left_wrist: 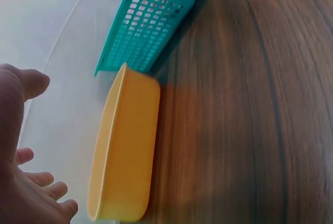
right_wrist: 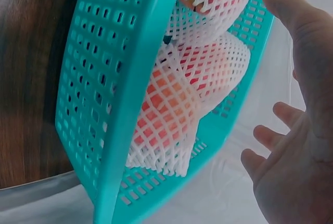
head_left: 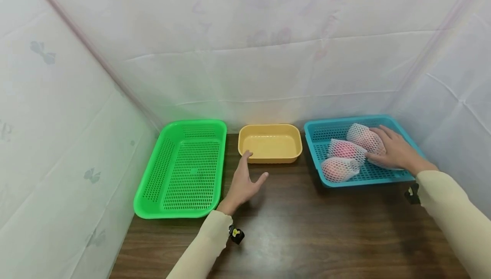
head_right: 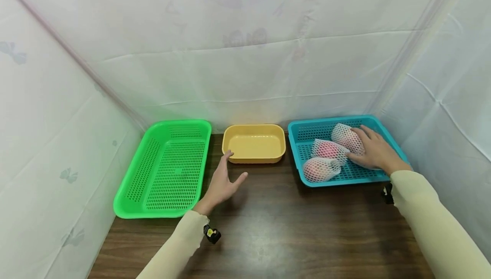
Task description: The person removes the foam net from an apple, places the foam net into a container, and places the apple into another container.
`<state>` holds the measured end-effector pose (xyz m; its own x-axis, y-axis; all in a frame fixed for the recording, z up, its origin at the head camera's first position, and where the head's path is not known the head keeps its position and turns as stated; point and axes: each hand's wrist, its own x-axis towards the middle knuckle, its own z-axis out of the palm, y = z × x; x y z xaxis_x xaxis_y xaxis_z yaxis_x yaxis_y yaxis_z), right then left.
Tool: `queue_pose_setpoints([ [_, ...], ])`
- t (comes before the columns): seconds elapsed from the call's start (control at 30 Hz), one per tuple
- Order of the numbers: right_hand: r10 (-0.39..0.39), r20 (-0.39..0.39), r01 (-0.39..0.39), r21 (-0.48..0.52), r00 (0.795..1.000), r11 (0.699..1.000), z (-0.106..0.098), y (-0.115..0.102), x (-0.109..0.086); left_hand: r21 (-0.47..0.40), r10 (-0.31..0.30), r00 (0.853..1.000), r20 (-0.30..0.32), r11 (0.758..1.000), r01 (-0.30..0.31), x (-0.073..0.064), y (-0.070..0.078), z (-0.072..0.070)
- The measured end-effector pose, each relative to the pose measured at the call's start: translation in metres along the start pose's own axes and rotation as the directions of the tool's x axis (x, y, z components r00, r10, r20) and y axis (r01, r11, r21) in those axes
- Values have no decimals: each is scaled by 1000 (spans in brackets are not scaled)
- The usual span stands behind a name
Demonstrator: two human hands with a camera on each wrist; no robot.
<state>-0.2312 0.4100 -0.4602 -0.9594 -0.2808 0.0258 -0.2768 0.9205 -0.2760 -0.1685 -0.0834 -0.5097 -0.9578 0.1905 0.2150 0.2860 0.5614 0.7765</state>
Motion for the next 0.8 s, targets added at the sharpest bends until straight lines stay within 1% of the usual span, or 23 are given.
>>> queue_pose_setpoints([
  [0.2, -3, 17, 2, 24, 1000, 1000, -4, 4, 6, 5, 41, 999, 32, 999, -41, 3, 8, 17],
  [0.3, -6, 33, 5, 34, 999, 999, -6, 5, 11, 3, 47, 998, 47, 999, -47, 4, 10, 25],
  [0.43, -35, 47, 34, 25, 998, 999, -9, 8, 20, -5, 49, 996, 74, 999, -49, 6, 14, 33],
  [0.6, -27, 103, 26, 12, 994, 1000, -16, 6, 28, -22, 60, 992, 108, 998, -58, 10, 22, 46],
  [0.8, 11, 179, -12, 6, 984, 1000, -17, 4, 32, -23, 75, 983, 167, 997, -73, 11, 34, 58],
])
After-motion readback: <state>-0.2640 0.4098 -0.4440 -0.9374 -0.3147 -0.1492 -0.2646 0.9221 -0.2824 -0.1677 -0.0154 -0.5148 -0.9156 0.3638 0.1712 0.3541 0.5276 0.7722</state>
